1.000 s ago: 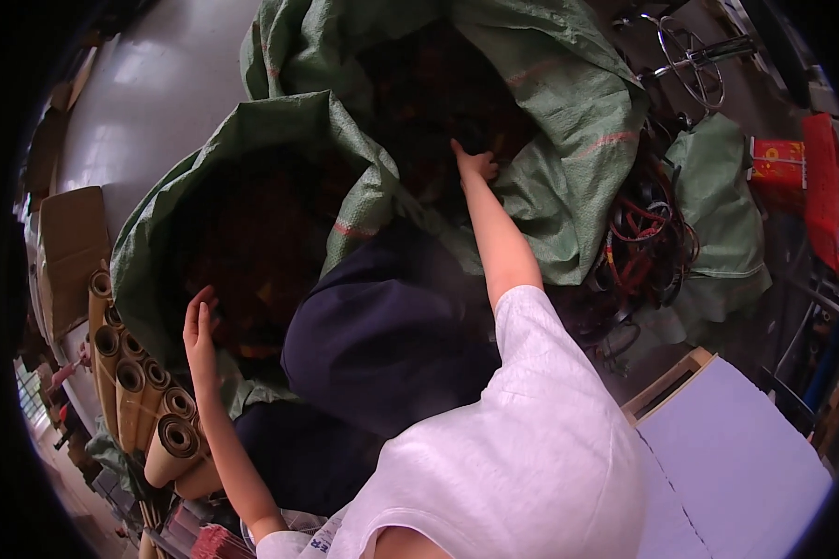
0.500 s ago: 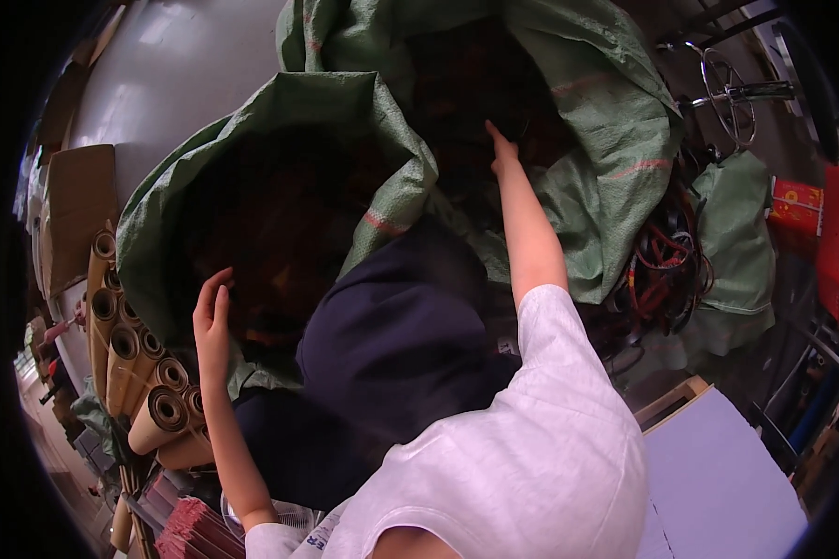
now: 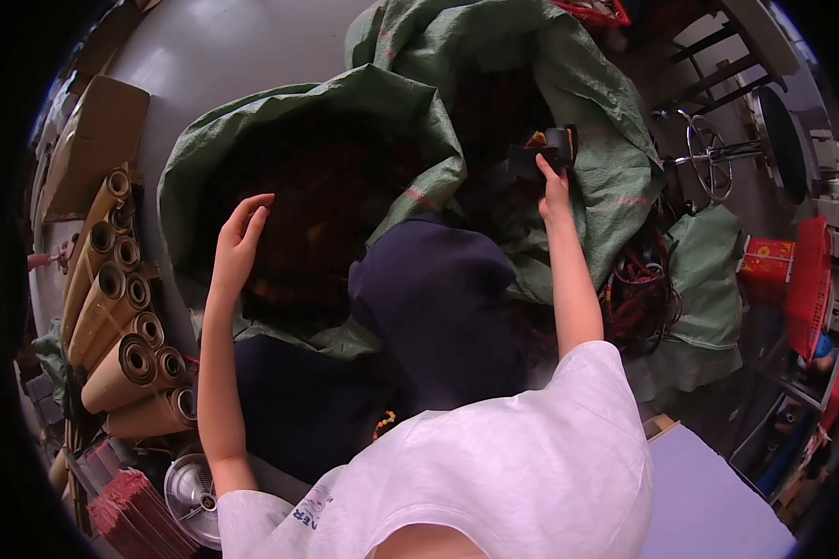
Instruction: Sorting and inspecting leather wallets or pouches from large sacks.
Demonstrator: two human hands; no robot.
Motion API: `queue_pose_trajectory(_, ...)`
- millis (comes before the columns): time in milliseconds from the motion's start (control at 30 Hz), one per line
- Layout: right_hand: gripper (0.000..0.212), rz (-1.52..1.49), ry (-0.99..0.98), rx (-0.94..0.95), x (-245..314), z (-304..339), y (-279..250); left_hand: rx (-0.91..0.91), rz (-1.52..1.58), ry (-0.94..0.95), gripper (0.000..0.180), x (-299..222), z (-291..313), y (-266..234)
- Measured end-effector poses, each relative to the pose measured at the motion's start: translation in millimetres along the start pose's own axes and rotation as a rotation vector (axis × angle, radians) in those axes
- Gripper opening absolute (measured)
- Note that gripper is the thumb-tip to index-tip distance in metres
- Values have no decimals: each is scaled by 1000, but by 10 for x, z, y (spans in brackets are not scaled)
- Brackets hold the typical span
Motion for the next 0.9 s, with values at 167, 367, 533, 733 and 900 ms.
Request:
queue_pose_trajectory(167,35,42,-136,292,1086,415,992,-19,95,58,27,-37,-47,-36)
queue_pose_trajectory(367,35,219,-96,687,1498,1293,2605,-171,335,181,44,-244,-10,-220)
queue_pose_trajectory(533,36,302,164,1051,841,2181,3706,-252,524,73,71,-75,-33,-423)
queue_pose_trajectory(733,34,434,330,1131,26,2577,4121,-207,604,-120,85,390,7,-602)
queue_pose_trajectory(900,33,417,278,1090,-143,2623,4157,-373,638,74,29,587,23,-833)
Point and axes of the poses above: each hand's wrist, its own z-axis away from the middle knuckle, its own y-axis out of the palm, x = y × z, the point moved 8 cm from there along -z, towards the middle knuckle, and after that the axes turned 1 degree about -x, right-handed, at the moved point
